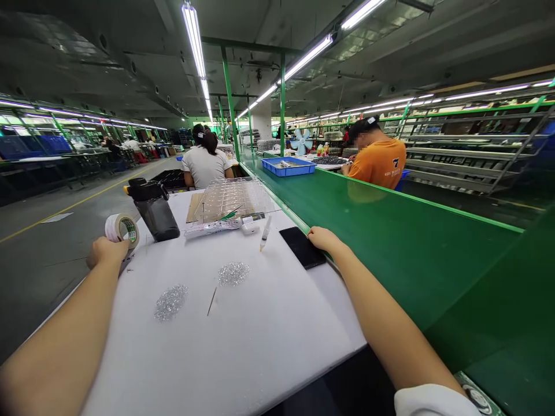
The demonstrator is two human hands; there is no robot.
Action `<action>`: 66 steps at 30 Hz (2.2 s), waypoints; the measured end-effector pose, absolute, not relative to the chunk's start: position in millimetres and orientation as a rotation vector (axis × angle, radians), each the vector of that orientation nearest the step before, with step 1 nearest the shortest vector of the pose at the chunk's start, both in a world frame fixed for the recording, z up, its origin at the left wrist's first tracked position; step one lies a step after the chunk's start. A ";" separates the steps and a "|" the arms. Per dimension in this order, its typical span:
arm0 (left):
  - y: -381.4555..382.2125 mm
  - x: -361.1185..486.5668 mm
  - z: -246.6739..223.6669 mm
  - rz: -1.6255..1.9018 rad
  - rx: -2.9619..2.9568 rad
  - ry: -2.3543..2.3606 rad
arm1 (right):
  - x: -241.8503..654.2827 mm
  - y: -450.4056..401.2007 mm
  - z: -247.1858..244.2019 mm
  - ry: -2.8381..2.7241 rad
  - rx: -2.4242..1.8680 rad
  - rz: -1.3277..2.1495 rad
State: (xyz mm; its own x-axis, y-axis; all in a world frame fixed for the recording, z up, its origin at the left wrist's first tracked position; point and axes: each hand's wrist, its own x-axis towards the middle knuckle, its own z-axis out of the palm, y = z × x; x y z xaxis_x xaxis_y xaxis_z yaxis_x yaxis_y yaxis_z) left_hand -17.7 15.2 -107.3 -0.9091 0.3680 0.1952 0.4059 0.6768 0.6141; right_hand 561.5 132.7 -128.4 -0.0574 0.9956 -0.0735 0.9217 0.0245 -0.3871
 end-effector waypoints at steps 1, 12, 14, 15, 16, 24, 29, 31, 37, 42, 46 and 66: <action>14.9 -16.8 -106.9 -1.079 -0.624 -2.816 | 561.4 132.4 -128.4 -2.078 -1.994 0.496; 10.1 -9.7 -102.1 -1.039 -0.618 -2.854 | 561.5 130.1 -126.6 -2.095 -1.990 0.501; 8.9 -7.4 -100.2 -1.078 -0.596 -2.835 | 561.7 130.1 -127.0 -2.091 -1.992 0.503; 8.1 -5.4 -98.9 -1.112 -0.588 -2.814 | 561.9 130.3 -127.2 -2.089 -1.992 0.504; 7.5 -3.0 -97.5 -1.146 -0.586 -2.788 | 562.1 130.5 -127.4 -2.087 -1.992 0.506; 6.8 6.7 -92.8 -1.167 -0.567 -2.833 | 562.7 132.0 -128.0 -2.081 -1.985 0.508; 3.3 11.6 -90.1 -1.202 -0.532 -2.802 | 562.9 131.7 -127.9 -2.074 -1.985 0.519; 2.1 12.2 -89.5 -1.240 -0.564 -2.744 | 562.7 131.8 -128.0 -2.069 -1.985 0.521; 4.3 5.9 -94.5 -1.153 -0.579 -2.812 | 562.2 132.3 -128.4 -2.060 -1.986 0.533; 2.7 7.2 -93.0 -1.183 -0.560 -2.807 | 562.9 132.6 -129.3 -2.054 -1.981 0.535; 2.8 8.4 -92.6 -1.238 -0.585 -2.716 | 564.2 133.0 -129.7 -2.055 -1.983 0.542; 3.1 5.3 -92.6 -1.088 -0.650 -2.848 | 563.8 133.3 -130.3 -2.041 -1.983 0.540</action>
